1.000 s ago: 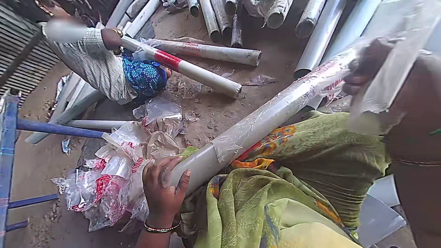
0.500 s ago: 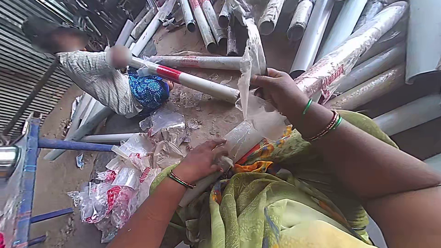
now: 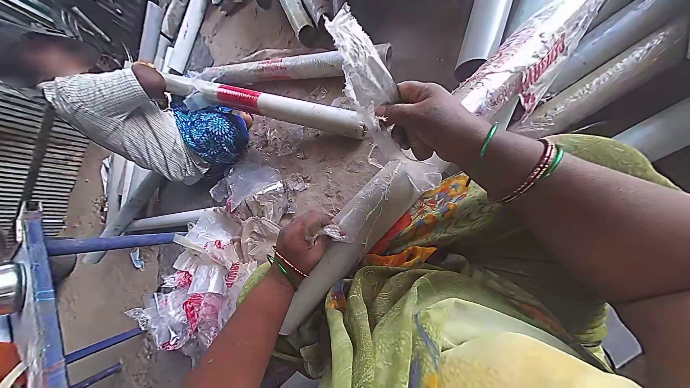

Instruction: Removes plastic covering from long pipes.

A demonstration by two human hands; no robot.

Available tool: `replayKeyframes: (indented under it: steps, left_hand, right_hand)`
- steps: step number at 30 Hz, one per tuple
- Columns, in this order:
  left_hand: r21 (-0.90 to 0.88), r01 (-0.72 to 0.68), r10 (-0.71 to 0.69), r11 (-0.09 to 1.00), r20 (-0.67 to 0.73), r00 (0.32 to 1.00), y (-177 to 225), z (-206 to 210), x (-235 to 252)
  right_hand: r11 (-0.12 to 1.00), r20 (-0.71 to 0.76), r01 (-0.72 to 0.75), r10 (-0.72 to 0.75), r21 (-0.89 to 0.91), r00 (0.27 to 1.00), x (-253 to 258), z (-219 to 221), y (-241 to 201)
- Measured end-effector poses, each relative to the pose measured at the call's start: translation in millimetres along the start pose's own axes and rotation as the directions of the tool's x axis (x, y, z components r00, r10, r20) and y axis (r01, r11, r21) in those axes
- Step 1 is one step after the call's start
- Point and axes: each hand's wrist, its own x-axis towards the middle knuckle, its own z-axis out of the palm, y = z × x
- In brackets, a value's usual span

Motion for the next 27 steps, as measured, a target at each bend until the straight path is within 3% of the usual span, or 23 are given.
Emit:
replayKeyframes:
  steps: [8, 12, 17, 19, 21, 24, 27]
  left_hand:
    - [0.196, 0.058, -0.068, 0.979, 0.043, 0.997, 0.0, -9.3, 32.5]
    - [0.134, 0.171, -0.163, 0.976, -0.071, 0.984, -13.6, -8.9, 40.4]
    - [0.131, 0.111, -0.087, 0.985, -0.18, 0.98, -17.7, -1.8, 34.3]
    - [0.107, 0.172, -0.145, 0.979, -0.221, 0.964, -19.9, -1.7, 34.3]
    - [0.051, 0.314, -0.293, 0.948, -0.242, 0.925, -17.5, -2.3, 40.3]
    - [-0.103, 0.561, -0.568, 0.821, -0.227, 0.791, -19.9, -6.2, 53.5]
    - [-0.288, 0.661, -0.719, 0.692, -0.202, 0.665, -31.2, -5.5, 59.2]
  right_hand:
    - [0.992, -0.038, -0.058, 0.055, -0.111, 0.998, 13.4, -4.1, 11.3]
    - [0.947, 0.006, -0.217, 0.225, -0.238, 0.974, 20.7, -7.3, 24.5]
    - [0.92, 0.005, -0.281, 0.294, -0.274, 0.956, 28.0, -8.8, 29.6]
    - [0.915, -0.003, -0.272, 0.284, -0.297, 0.959, 28.1, -7.2, 28.1]
    - [0.915, -0.011, -0.266, 0.276, -0.303, 0.961, 28.0, -6.3, 28.6]
    - [0.921, -0.013, -0.27, 0.277, -0.282, 0.961, 27.4, -8.1, 29.8]
    - [0.926, -0.013, -0.268, 0.275, -0.265, 0.961, 27.4, -9.9, 30.7]
